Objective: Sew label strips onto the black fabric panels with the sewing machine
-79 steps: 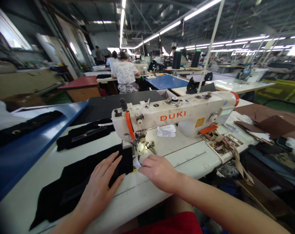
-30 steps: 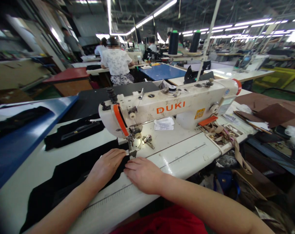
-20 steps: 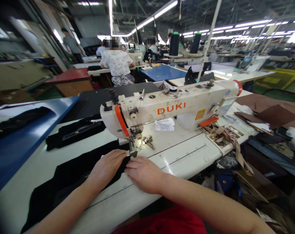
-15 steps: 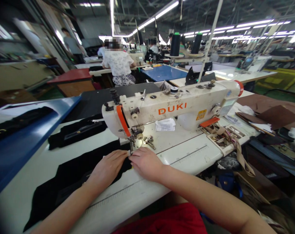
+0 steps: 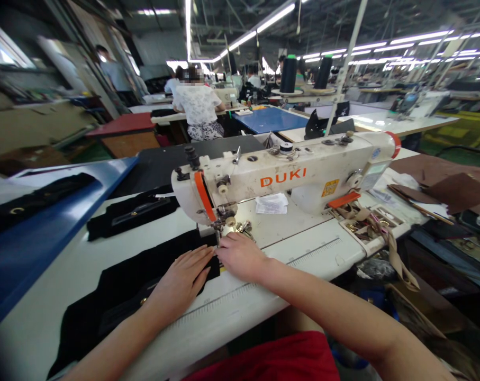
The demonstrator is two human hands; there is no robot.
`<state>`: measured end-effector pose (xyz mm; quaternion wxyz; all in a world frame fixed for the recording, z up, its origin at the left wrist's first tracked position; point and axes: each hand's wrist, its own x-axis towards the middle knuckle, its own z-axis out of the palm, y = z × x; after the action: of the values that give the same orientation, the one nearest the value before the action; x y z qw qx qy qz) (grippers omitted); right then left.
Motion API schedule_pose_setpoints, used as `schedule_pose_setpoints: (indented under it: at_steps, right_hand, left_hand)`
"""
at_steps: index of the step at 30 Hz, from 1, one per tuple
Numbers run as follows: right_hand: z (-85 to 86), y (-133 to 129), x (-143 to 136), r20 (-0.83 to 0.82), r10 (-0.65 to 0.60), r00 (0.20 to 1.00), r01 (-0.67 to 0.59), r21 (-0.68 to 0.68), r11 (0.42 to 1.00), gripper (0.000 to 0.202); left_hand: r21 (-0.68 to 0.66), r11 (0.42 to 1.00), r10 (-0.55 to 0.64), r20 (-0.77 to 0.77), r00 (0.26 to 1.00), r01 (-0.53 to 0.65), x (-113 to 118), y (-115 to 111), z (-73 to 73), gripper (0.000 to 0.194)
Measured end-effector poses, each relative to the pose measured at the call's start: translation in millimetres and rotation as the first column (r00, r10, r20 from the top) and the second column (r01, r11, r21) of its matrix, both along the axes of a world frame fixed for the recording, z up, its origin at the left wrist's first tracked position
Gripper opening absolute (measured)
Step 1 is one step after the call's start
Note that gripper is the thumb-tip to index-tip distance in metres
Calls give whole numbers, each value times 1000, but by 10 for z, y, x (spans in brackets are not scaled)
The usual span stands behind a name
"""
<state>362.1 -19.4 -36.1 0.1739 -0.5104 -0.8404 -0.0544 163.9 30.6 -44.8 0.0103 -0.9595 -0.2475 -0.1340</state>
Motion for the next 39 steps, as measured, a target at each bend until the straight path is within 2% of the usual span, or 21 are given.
schedule_pose_setpoints:
  at_steps: [4, 11, 39]
  right_hand:
    - [10, 13, 68, -11, 5, 1000, -5, 6, 1000, 16]
    - [-6, 115, 144, -16, -27, 1000, 27, 20, 999, 16]
    - [-17, 138, 138, -18, -95, 995, 95, 0, 995, 19]
  left_hand:
    - [-11, 1000, 5, -17, 1000, -5, 86, 3, -5, 39]
    - [1, 1000, 23, -29, 999, -23, 196, 146, 0, 40]
    - [-6, 1000, -9, -21, 1000, 9, 258, 257, 21, 43]
